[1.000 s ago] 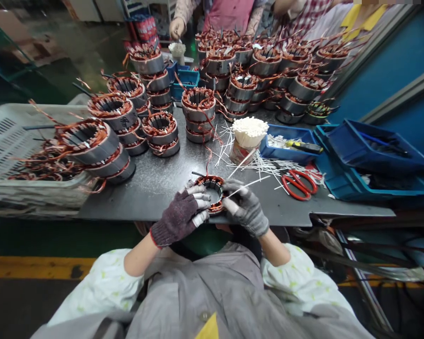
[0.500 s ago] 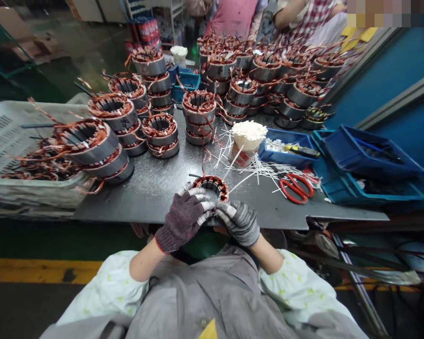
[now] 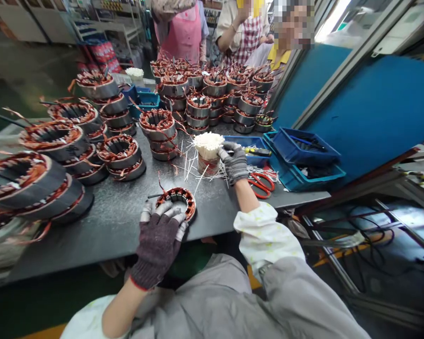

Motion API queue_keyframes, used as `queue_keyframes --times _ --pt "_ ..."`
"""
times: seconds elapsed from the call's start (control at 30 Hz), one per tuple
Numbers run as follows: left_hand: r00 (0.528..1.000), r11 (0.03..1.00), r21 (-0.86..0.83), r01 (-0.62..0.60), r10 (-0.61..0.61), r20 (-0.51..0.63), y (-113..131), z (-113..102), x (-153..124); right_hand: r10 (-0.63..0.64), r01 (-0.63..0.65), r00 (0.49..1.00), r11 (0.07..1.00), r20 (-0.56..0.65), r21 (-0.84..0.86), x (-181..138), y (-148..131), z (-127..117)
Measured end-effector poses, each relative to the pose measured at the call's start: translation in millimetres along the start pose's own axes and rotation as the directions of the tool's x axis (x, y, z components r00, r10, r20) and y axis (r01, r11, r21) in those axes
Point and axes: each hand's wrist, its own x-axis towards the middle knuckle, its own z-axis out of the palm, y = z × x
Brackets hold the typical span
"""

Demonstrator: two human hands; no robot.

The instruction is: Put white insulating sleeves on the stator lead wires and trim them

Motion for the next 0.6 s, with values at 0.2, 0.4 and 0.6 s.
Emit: queue_keyframes --times 0.2,0.4,0.6 --pt "0.996 0.993 -0.091 -0.073 0.077 0.041 -12.7 3.3 -0.7 0.089 -0.106 0.992 0.969 0.084 0.221 2.4 -9.3 1.4" --pt "0.997 0.991 -0.112 -0.075 0.078 0.026 -24.5 8.8 2.5 0.066 -0.105 0.986 0.960 0.155 0.258 2.9 -13.7 -5.2" --pt "0.995 0.991 -0.107 -0.077 0.083 0.051 -29.9 6.6 4.4 -0.018 -0.025 0.986 0.968 0.166 0.251 2.3 -16.2 -8.9"
